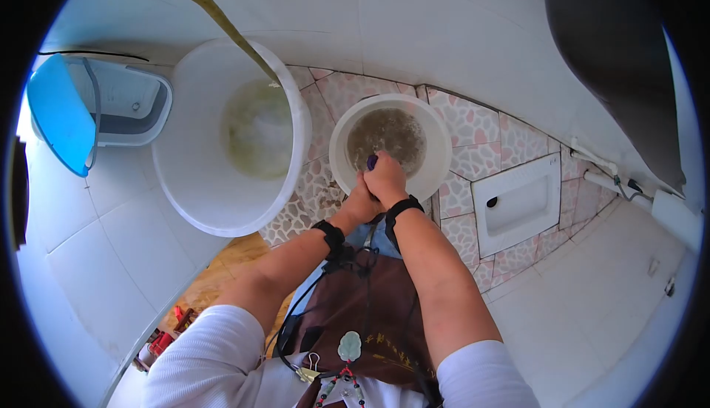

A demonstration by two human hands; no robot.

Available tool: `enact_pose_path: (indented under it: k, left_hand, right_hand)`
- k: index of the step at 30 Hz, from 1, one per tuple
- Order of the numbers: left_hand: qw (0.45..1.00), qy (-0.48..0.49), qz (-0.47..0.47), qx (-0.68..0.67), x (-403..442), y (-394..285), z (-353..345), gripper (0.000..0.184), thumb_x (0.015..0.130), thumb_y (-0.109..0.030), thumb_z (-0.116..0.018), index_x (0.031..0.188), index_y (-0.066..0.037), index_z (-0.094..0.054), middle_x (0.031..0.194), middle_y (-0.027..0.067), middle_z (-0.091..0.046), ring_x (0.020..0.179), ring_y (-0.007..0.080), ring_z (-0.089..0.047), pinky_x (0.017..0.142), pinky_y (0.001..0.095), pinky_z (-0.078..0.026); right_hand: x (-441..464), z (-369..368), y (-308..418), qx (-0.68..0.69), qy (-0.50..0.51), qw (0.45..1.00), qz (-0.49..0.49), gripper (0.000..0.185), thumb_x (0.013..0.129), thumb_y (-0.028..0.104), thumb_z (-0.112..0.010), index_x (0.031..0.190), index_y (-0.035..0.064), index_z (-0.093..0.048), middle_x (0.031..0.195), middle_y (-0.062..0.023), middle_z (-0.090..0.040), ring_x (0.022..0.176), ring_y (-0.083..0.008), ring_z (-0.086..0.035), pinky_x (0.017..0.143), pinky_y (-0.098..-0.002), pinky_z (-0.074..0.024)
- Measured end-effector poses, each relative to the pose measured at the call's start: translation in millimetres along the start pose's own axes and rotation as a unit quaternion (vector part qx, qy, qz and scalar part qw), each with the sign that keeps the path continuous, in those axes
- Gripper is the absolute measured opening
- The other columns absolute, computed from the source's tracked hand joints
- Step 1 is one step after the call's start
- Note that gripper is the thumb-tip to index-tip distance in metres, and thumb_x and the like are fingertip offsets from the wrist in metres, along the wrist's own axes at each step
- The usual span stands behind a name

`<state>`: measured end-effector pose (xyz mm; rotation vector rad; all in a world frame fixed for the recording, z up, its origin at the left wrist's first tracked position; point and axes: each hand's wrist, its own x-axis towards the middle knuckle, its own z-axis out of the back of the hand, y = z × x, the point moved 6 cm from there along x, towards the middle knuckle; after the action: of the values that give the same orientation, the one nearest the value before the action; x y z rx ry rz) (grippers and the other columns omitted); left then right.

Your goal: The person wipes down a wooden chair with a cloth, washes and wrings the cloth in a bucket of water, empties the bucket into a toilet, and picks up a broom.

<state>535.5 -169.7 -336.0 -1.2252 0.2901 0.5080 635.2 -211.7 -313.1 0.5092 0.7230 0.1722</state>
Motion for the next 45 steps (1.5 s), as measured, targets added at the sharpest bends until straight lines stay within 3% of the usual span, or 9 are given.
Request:
enact_pose_path:
  k: [4,5,9,11,17,21,30,36,45]
  left_hand:
    - [0.985,0.054,0.156,0.042,-6,15,14,0.105,0.057,-0.031,-0.081,0.13,0.016,-0.023,0.1,0.0225,-0.062,0.096,0.0316,-0.062,0.082,0.035,-0.048]
    - [0.968,0.111,0.207,-0.088,-8,34,9,0.092,0.061,-0.03,-0.08,0.127,0.012,-0.032,0.103,0.0199,-0.061,0.092,0.028,-0.063,0.078,0.0337,-0.049]
    - [0.843,0.101,0.292,-0.441,-30,15,29,0.059,0.071,-0.025,-0.073,0.116,0.005,-0.048,0.097,0.0123,-0.061,0.076,0.0193,-0.062,0.068,0.0325,-0.052]
    - [0.829,0.082,0.301,-0.464,-35,9,40,0.056,0.072,-0.024,-0.072,0.114,0.004,-0.049,0.093,0.0112,-0.061,0.075,0.0205,-0.062,0.067,0.034,-0.053]
    - [0.778,0.007,0.291,-0.557,-34,51,41,0.044,0.076,-0.018,-0.069,0.112,0.0,-0.053,0.092,0.0082,-0.061,0.079,0.0211,-0.062,0.07,0.0361,-0.053]
    - [0.821,-0.027,0.255,-0.51,-41,71,42,0.045,0.077,-0.02,-0.067,0.113,0.0,-0.05,0.093,0.0111,-0.061,0.077,0.0242,-0.062,0.068,0.0364,-0.053]
    - [0.832,-0.078,0.252,-0.489,-42,89,31,0.047,0.072,-0.014,-0.069,0.114,-0.001,-0.052,0.097,0.0079,-0.061,0.084,0.0216,-0.061,0.077,0.0346,-0.05]
    - [0.791,-0.07,0.185,-0.578,-23,77,9,0.058,0.077,-0.027,-0.065,0.128,-0.008,-0.043,0.123,0.0081,-0.054,0.111,0.0245,-0.051,0.093,0.0496,-0.042]
    - [0.854,0.042,0.204,-0.476,-9,15,-77,0.05,0.073,-0.023,-0.066,0.118,-0.007,-0.052,0.109,0.0078,-0.061,0.096,0.0245,-0.059,0.083,0.0409,-0.047]
  right_hand:
    - [-2,-24,-55,0.21,-0.035,0.972,-0.094,0.064,0.07,0.033,-0.073,0.118,-0.0028,-0.05,0.103,-0.0216,-0.061,0.096,-0.0304,-0.061,0.084,-0.0376,-0.0469]
    - [-6,-25,-69,0.301,-0.037,0.943,-0.134,0.09,0.064,0.042,-0.079,0.128,-0.0065,-0.039,0.107,-0.0197,-0.057,0.1,-0.0261,-0.057,0.086,-0.0348,-0.0447]
    - [-34,-1,-118,0.39,-0.068,0.888,-0.235,0.094,0.063,0.039,-0.079,0.134,-0.0037,-0.034,0.11,-0.0205,-0.056,0.106,-0.0302,-0.054,0.091,-0.0374,-0.0421]
    - [-43,3,-109,-0.135,0.038,0.99,0.024,0.09,0.063,0.036,-0.078,0.133,-0.0007,-0.037,0.111,-0.0207,-0.055,0.109,-0.0323,-0.052,0.093,-0.0397,-0.0408]
    - [-43,-89,-138,-0.366,0.015,0.869,0.334,0.056,0.073,0.02,-0.063,0.124,0.0029,-0.049,0.1,-0.015,-0.059,0.101,-0.0287,-0.056,0.087,-0.0413,-0.0438]
    - [-24,-119,-142,-0.293,0.036,0.907,0.3,0.019,0.071,0.011,-0.056,0.089,0.0048,-0.061,0.08,-0.01,-0.062,0.08,-0.0251,-0.061,0.07,-0.0372,-0.0479]
    - [-25,-77,-135,-0.252,-0.014,0.904,0.345,0.008,0.068,0.014,-0.057,0.066,0.0111,-0.064,0.066,-0.0095,-0.063,0.065,-0.0249,-0.063,0.061,-0.0375,-0.0489]
    - [-56,-56,-151,-0.201,-0.036,0.933,0.298,0.011,0.065,0.017,-0.057,0.06,0.0114,-0.066,0.062,-0.0114,-0.063,0.062,-0.0289,-0.064,0.053,-0.0406,-0.0484]
    - [-140,-6,-229,-0.091,-0.035,0.984,0.151,0.007,0.069,0.01,-0.057,0.072,0.0125,-0.063,0.07,-0.0106,-0.064,0.069,-0.0298,-0.064,0.058,-0.0425,-0.0487]
